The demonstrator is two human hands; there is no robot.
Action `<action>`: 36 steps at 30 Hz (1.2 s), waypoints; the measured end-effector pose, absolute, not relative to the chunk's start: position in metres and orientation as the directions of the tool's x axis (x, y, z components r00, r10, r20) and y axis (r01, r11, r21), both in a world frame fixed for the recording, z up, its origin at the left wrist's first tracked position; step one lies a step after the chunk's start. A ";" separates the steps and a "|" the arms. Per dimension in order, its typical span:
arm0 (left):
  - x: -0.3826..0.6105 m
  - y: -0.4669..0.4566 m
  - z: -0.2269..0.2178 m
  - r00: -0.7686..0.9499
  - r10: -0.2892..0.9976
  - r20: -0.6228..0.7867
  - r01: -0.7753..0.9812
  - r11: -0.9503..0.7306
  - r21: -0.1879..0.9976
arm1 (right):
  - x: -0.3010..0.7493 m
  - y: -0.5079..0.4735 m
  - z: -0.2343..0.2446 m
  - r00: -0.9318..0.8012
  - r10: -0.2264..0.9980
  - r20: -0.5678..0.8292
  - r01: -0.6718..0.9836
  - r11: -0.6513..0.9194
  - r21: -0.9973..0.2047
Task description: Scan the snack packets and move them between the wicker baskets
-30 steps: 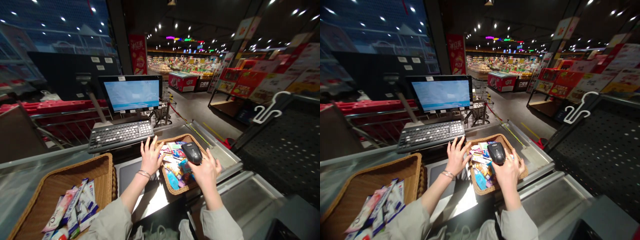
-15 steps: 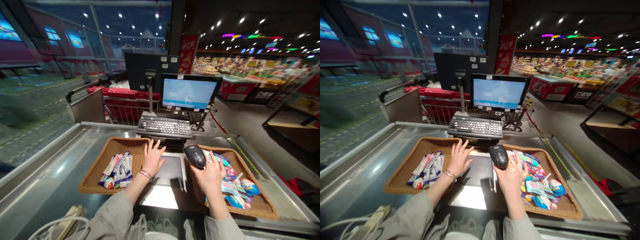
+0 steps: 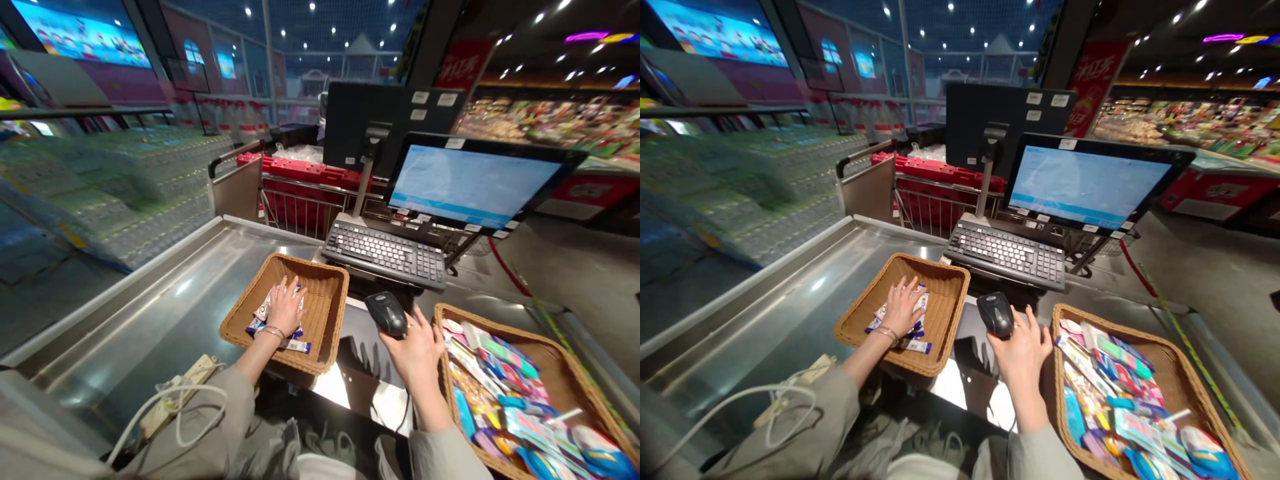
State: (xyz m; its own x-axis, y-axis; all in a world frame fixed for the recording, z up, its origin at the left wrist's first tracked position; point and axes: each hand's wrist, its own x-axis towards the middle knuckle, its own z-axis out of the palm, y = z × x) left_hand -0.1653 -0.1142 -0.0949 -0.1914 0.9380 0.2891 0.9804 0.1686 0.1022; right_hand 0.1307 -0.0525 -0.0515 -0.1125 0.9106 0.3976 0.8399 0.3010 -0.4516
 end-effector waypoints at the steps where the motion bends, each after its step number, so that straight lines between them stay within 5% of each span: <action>1: -0.174 -0.116 -0.098 -0.212 0.939 0.270 0.977 0.193 0.096 | 0.127 -0.053 -0.053 -0.117 0.917 0.382 0.843 0.295 -0.449; 15: -0.232 -0.124 -0.108 -0.192 0.981 -0.028 0.981 0.191 -0.014 | 0.102 -0.052 -0.064 -0.183 0.931 0.316 0.819 0.322 -0.475; 25: -0.255 -0.115 -0.119 0.112 0.971 -0.213 0.988 -0.133 -0.085 | 0.103 -0.051 -0.071 -0.183 0.930 0.317 0.832 0.318 -0.454; 36: -0.263 -0.103 -0.158 0.488 0.849 -0.203 0.849 -0.515 -0.117 | 0.111 -0.049 -0.074 -0.164 0.935 0.313 0.848 0.296 -0.439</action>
State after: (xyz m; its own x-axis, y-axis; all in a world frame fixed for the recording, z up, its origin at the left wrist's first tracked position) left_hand -0.2628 -0.1026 -0.1577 0.4876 0.8492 -0.2026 0.8490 -0.5154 -0.1167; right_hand 0.1108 -0.0488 -0.0738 -0.1639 0.9354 0.3132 0.8484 0.2957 -0.4392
